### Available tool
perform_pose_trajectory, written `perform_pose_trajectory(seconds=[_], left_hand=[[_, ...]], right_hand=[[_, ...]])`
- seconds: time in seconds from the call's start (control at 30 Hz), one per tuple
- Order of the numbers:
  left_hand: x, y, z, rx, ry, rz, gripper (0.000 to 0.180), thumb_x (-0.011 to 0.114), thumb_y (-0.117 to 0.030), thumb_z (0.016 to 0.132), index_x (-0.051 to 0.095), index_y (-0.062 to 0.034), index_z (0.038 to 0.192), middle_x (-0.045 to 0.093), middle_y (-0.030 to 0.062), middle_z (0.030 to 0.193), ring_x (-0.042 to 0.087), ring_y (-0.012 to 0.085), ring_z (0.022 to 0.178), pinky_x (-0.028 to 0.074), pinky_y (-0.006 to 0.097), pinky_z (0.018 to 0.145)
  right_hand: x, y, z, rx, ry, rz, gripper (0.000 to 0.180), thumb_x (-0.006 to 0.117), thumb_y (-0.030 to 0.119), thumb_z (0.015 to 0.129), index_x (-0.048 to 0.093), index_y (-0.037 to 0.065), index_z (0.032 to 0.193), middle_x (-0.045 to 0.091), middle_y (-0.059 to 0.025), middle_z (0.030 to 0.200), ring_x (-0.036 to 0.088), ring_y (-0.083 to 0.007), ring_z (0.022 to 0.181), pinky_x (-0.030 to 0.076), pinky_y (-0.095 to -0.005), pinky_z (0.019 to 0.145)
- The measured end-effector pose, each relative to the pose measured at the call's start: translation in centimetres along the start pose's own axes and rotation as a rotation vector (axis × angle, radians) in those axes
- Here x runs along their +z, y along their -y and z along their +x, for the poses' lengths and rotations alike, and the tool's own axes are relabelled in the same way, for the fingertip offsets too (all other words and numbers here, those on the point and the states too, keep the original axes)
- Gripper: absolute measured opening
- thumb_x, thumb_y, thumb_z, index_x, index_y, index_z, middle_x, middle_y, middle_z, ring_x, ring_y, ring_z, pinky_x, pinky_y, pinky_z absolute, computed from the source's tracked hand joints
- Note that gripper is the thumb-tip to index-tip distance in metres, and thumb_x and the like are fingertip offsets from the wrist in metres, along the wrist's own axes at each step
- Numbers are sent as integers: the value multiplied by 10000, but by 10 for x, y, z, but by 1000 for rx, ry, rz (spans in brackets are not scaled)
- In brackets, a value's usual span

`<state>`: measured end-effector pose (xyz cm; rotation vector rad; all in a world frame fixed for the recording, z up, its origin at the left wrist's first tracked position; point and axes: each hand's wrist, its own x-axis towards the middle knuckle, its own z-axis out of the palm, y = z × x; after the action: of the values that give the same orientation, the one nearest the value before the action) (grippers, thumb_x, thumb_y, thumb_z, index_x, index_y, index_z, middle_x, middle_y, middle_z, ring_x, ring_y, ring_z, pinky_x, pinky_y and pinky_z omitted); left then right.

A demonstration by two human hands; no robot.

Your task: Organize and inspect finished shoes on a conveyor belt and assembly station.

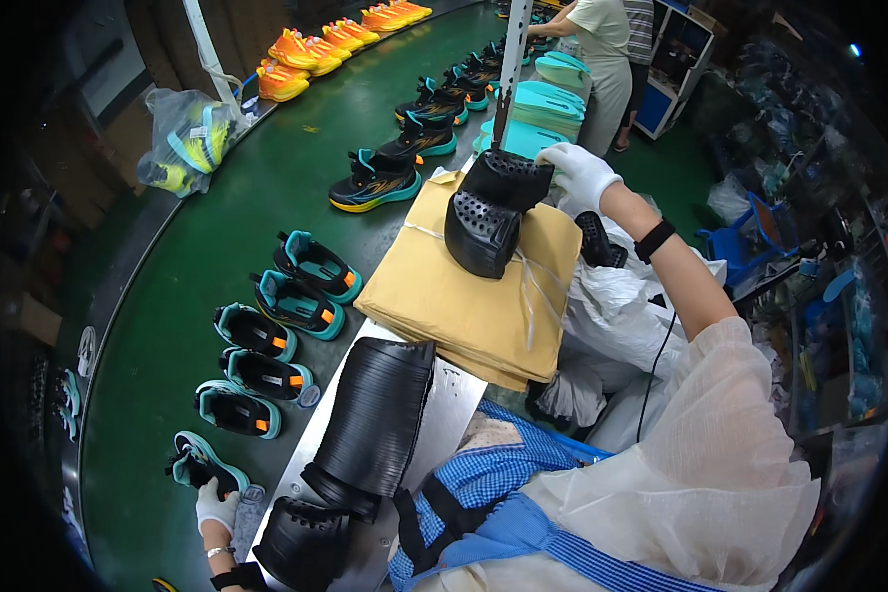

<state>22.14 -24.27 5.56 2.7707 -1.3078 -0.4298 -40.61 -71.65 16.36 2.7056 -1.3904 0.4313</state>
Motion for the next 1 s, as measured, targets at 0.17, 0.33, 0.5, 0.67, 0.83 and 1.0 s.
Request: perform_pose_trajectory(seconds=[0.17,0.33,0.5,0.67,0.83,1.0], left_hand=[[-17,-19,-10,21,-85,-35,518,687,-201,712,586,-7,1182,558,195,1189,552,360,1092,434,387,963],[-11,-4,-8,72,-112,-51,490,694,-191,685,616,-12,1134,577,194,1150,568,359,1065,449,386,952],[-12,3,-14,-7,-75,-19,495,707,-213,664,633,-14,1111,579,184,1147,570,351,1059,447,384,953],[-34,-25,-20,29,-109,-9,477,687,-227,697,631,-21,1124,574,188,1162,580,350,1044,463,385,930],[-48,-31,-32,-1,-128,-85,470,677,-190,699,622,-21,1134,562,188,1185,576,354,1046,461,385,928],[-68,-61,-38,101,-239,-197,426,655,-118,725,614,-19,1138,568,180,1161,595,326,980,481,358,872]], right_hand=[[5,-19,10,-112,-15,80,370,612,11,738,586,129,1088,587,-117,1063,546,-322,1046,458,-380,913],[0,-5,25,-227,45,139,342,635,55,737,599,140,1066,595,-125,989,580,-331,981,476,-391,858],[-11,26,31,-187,196,115,347,656,115,760,577,144,1096,585,-137,1016,584,-347,969,475,-399,848],[-25,18,20,-224,210,79,346,659,114,726,584,126,1064,582,-135,1021,587,-341,957,482,-399,830],[-49,33,15,-201,215,45,322,673,116,715,591,117,1026,576,-124,1012,586,-330,948,484,-387,825],[-73,51,14,-154,175,107,309,698,130,705,590,100,993,575,-112,977,589,-312,925,485,-382,804]])
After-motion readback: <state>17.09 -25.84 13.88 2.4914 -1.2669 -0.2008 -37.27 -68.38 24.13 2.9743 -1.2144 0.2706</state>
